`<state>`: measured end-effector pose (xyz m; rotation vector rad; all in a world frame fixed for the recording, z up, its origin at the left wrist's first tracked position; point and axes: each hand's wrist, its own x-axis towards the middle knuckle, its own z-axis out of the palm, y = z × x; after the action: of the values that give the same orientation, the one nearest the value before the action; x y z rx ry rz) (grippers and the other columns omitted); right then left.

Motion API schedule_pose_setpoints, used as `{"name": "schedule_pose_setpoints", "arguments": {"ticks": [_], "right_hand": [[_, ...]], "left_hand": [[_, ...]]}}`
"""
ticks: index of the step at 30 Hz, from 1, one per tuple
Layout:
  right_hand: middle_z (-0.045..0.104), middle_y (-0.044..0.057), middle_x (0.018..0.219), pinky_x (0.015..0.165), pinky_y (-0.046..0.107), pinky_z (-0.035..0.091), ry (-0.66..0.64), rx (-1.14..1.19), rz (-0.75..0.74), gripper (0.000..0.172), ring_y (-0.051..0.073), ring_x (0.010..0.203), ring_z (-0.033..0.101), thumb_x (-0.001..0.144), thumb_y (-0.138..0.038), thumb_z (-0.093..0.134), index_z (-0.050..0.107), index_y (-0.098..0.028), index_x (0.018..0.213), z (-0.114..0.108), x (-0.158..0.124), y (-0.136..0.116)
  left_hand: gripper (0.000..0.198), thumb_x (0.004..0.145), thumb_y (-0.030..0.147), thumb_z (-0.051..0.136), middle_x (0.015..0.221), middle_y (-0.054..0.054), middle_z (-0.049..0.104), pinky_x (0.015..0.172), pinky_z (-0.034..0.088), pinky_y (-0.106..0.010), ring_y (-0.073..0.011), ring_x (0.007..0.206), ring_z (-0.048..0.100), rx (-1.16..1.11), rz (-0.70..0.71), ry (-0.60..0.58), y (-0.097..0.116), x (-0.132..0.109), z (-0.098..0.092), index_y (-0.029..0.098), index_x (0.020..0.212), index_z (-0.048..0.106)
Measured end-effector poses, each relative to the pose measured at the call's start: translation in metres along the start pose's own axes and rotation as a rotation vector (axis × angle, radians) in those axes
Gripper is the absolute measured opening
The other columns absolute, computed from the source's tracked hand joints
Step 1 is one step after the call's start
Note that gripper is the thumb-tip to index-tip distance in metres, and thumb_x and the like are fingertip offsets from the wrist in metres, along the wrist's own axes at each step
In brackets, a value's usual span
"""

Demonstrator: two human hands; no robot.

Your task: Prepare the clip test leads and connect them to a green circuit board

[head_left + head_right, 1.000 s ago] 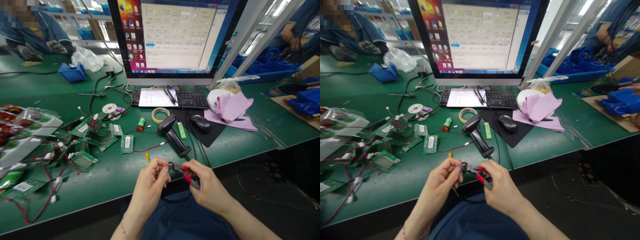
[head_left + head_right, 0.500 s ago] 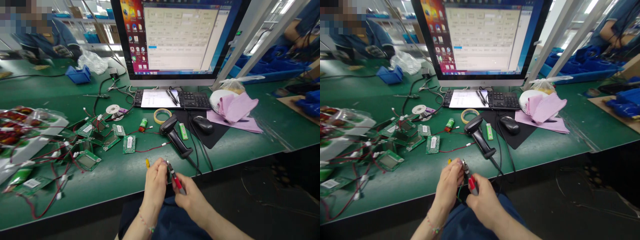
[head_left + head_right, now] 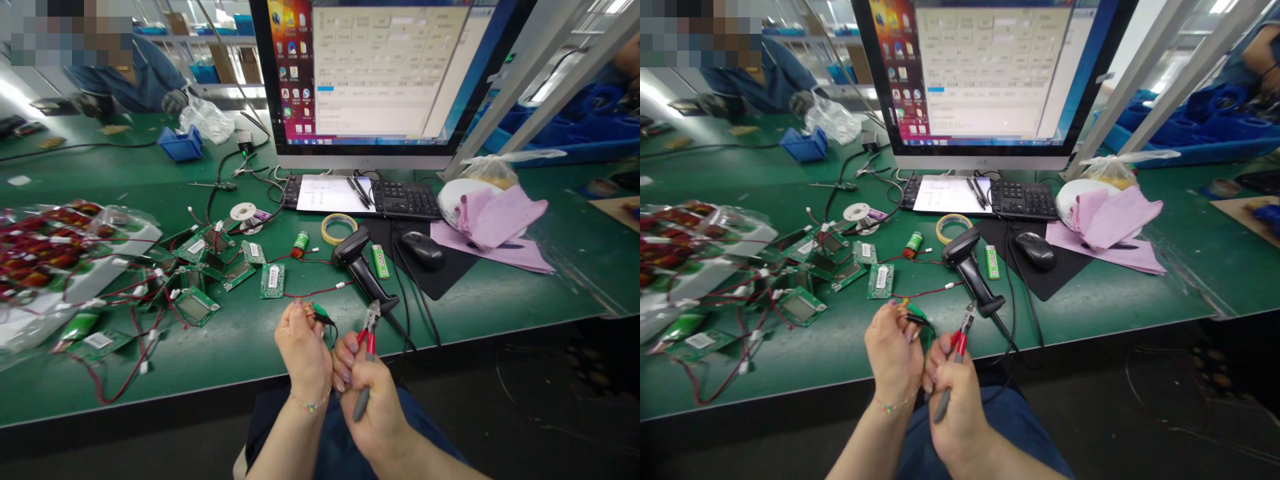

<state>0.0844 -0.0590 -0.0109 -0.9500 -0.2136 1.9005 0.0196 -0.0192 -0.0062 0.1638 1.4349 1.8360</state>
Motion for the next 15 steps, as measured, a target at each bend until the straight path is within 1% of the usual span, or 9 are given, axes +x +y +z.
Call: {"name": "schedule_pose_setpoints", "arguments": {"ticks": [1, 2, 4, 6, 9, 11, 13, 14, 15], "right_hand": [[0.030, -0.006, 0.061, 0.046, 0.019, 0.028, -0.018, -0.042, 0.009, 0.026, 0.008, 0.050, 0.027, 0.041, -0.016, 0.042, 0.037, -0.021, 0.067, 0.000, 0.000, -0.002], [0.033, -0.005, 0.063, 0.049, 0.019, 0.031, -0.048, -0.132, 0.026, 0.026, 0.008, 0.053, 0.031, 0.043, -0.016, 0.044, 0.040, -0.021, 0.069, -0.001, -0.001, -0.005], [0.040, -0.004, 0.067, 0.056, 0.021, 0.035, -0.131, -0.393, 0.062, 0.026, 0.010, 0.060, 0.038, 0.047, -0.014, 0.046, 0.044, -0.020, 0.073, -0.001, -0.003, -0.016], [0.044, -0.003, 0.069, 0.061, 0.022, 0.037, -0.205, -0.653, 0.052, 0.027, 0.012, 0.066, 0.041, 0.049, -0.013, 0.047, 0.048, -0.020, 0.076, -0.001, -0.006, -0.030], [0.048, -0.001, 0.075, 0.066, 0.025, 0.039, -0.246, -0.893, 0.012, 0.035, 0.014, 0.072, 0.045, 0.051, -0.013, 0.046, 0.051, -0.019, 0.084, -0.002, -0.009, -0.048], [0.050, 0.000, 0.078, 0.068, 0.027, 0.041, -0.246, -0.963, 0.021, 0.038, 0.015, 0.075, 0.048, 0.053, -0.015, 0.046, 0.053, -0.018, 0.091, -0.005, -0.010, -0.057], [0.051, 0.001, 0.079, 0.067, 0.028, 0.043, -0.254, -1.017, 0.002, 0.039, 0.016, 0.076, 0.051, 0.059, -0.020, 0.047, 0.053, -0.018, 0.097, -0.010, -0.009, -0.068], [0.052, 0.002, 0.080, 0.067, 0.028, 0.044, -0.249, -1.066, -0.038, 0.038, 0.016, 0.075, 0.052, 0.063, -0.023, 0.048, 0.052, -0.018, 0.100, -0.015, -0.007, -0.076], [0.053, 0.003, 0.081, 0.068, 0.029, 0.044, -0.210, -1.151, -0.111, 0.038, 0.017, 0.076, 0.053, 0.066, -0.026, 0.047, 0.052, -0.018, 0.103, -0.022, -0.003, -0.086]], "left_hand": [[0.032, 0.078, 0.031, 0.049, 0.046, 0.010, 0.027, 0.035, 0.023, -0.015, -0.0039, 0.038, 0.023, 0.011, 0.001, -0.021, 0.001, 0.000, 0.001, 0.020, 0.053, 0.033], [0.032, 0.080, 0.033, 0.049, 0.046, 0.010, 0.029, 0.034, 0.022, -0.015, -0.0038, 0.038, 0.024, 0.035, -0.019, -0.051, 0.003, -0.002, 0.001, 0.019, 0.054, 0.035], [0.033, 0.081, 0.038, 0.047, 0.045, 0.009, 0.032, 0.032, 0.022, -0.015, -0.0043, 0.036, 0.027, 0.068, -0.110, -0.135, 0.005, -0.006, 0.000, 0.019, 0.056, 0.037], [0.035, 0.083, 0.039, 0.045, 0.044, 0.008, 0.035, 0.033, 0.025, -0.016, -0.0055, 0.036, 0.031, 0.060, -0.171, -0.220, 0.007, -0.010, -0.003, 0.020, 0.055, 0.037], [0.035, 0.085, 0.034, 0.043, 0.048, 0.006, 0.040, 0.043, 0.035, -0.018, -0.0065, 0.044, 0.040, 0.050, -0.130, -0.302, 0.010, -0.011, -0.007, 0.018, 0.054, 0.039], [0.034, 0.085, 0.031, 0.042, 0.051, 0.005, 0.042, 0.050, 0.037, -0.019, -0.0070, 0.049, 0.043, 0.087, -0.087, -0.329, 0.010, -0.009, -0.009, 0.018, 0.054, 0.042], [0.033, 0.085, 0.031, 0.042, 0.052, 0.004, 0.044, 0.053, 0.037, -0.020, -0.0076, 0.051, 0.044, 0.135, -0.058, -0.345, 0.011, -0.008, -0.010, 0.017, 0.055, 0.043], [0.034, 0.086, 0.033, 0.042, 0.053, 0.004, 0.044, 0.053, 0.037, -0.021, -0.0081, 0.052, 0.044, 0.153, -0.053, -0.356, 0.012, -0.007, -0.011, 0.018, 0.055, 0.044], [0.035, 0.086, 0.035, 0.041, 0.053, 0.004, 0.044, 0.053, 0.037, -0.021, -0.0085, 0.053, 0.044, 0.164, -0.060, -0.373, 0.012, -0.007, -0.012, 0.018, 0.056, 0.044]]}}
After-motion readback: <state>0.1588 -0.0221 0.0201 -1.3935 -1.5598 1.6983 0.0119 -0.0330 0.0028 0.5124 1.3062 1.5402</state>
